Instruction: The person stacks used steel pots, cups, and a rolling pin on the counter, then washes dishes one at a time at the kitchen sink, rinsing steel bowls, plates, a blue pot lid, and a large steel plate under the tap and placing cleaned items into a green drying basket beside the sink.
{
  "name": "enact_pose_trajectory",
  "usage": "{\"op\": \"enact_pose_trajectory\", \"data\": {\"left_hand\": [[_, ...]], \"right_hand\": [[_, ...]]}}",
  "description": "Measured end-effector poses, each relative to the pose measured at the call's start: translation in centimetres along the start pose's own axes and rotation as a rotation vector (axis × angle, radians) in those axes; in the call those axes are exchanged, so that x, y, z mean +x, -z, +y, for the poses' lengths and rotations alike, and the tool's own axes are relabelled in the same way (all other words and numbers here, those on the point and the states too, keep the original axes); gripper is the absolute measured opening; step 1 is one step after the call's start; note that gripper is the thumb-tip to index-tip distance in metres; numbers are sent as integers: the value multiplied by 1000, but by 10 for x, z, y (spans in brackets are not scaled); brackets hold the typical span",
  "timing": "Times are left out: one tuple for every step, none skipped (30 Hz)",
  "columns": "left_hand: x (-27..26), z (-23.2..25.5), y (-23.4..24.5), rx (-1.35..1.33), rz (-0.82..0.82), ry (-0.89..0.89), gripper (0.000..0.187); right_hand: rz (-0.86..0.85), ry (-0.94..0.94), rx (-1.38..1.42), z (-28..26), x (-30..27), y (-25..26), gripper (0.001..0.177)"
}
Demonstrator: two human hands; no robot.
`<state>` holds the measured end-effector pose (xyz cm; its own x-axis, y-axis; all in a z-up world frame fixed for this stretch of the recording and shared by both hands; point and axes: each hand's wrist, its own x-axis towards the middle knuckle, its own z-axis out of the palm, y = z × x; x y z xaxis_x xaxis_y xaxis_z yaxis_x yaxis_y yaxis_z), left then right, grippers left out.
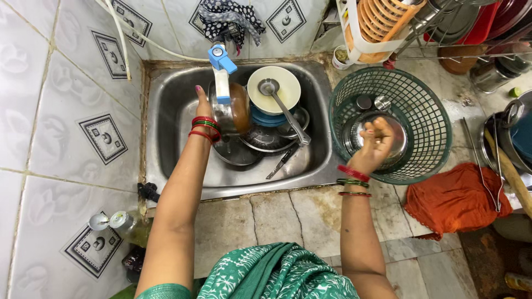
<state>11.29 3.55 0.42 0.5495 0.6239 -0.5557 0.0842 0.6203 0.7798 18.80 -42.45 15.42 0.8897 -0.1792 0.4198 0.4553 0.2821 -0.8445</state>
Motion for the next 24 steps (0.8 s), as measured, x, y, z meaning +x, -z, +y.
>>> {"op": "enact_pose_trajectory", "data": {"left_hand": [[-4, 6, -4, -26, 3, 7, 129], [-7, 12, -6, -52, 8, 13, 130], [-11, 15, -7, -78, 13, 20, 130], [-16, 17, -6, -68, 4, 9, 130], [-21, 16, -4, -58, -5, -2, 130], [-26, 15, -2, -49, -14, -15, 131], [-33, 9, 1, -34, -17, -13, 129], [-42, -2, 2, -19, -21, -10, 127], [-52, -15, 4, -4, -25, -7, 126], [-62, -30, 4, 45, -40, -72, 120], [-72, -46, 3, 94, -57, -137, 115], [-85, -64, 3, 133, -70, -135, 106], [-99, -83, 1, 172, -84, -134, 105], [-112, -96, -1, 226, -138, -174, 97], [-125, -107, -3, 280, -192, -214, 89], [-143, -119, -4, 436, -127, -384, 89], [-161, -128, -5, 592, -59, -554, 88], [-175, -131, -8, 743, 11, -727, 88], [-186, -129, -9, 824, 70, -865, 82], [-197, -126, -6, 902, 131, -1001, 78], [-205, -122, -4, 978, 194, -1138, 73], [-208, -114, 1, 937, 171, -1070, 74], [-207, -102, 9, 896, 147, -1001, 76], [-203, -92, 19, 856, 123, -933, 77]], "right_hand": [[-35, 18, -20, 1, -8, -4, 20], [-71, 36, -41, 3, -16, -9, 19], [-123, 37, -77, 5, -23, -14, 18], [-175, 38, -112, 8, -31, -21, 17], [-228, 40, -146, 11, -40, -28, 16], [-263, -21, -183, 14, -51, -37, 16], [-299, -82, -220, 16, -65, -49, 17], [-394, -63, -291, 19, -80, -62, 23], [-489, -42, -362, 20, -96, -76, 29], [-598, 9, -413, 20, -114, -88, 38], [-707, 60, -463, 20, -130, -101, 47], [-798, 249, -579, 21, -142, -113, 52], [-885, 440, -692, 22, -151, -123, 58], [-920, 515, -745, 24, -158, -133, 58], [-954, 591, -798, 26, -164, -139, 59], [-986, 666, -851, 29, -167, -144, 61], [-926, 707, -945, 34, -166, -146, 56], [-864, 750, -1037, 40, -161, -148, 52], [-798, 791, -1129, 49, -154, -149, 48], [-796, 594, -975, 58, -144, -147, 45], [-785, 401, -819, 68, -132, -145, 43], [-768, 211, -660, 78, -119, -142, 41], [-801, 44, -545, 89, -101, -137, 40], [-828, -124, -426, 97, -83, -131, 40]]}}
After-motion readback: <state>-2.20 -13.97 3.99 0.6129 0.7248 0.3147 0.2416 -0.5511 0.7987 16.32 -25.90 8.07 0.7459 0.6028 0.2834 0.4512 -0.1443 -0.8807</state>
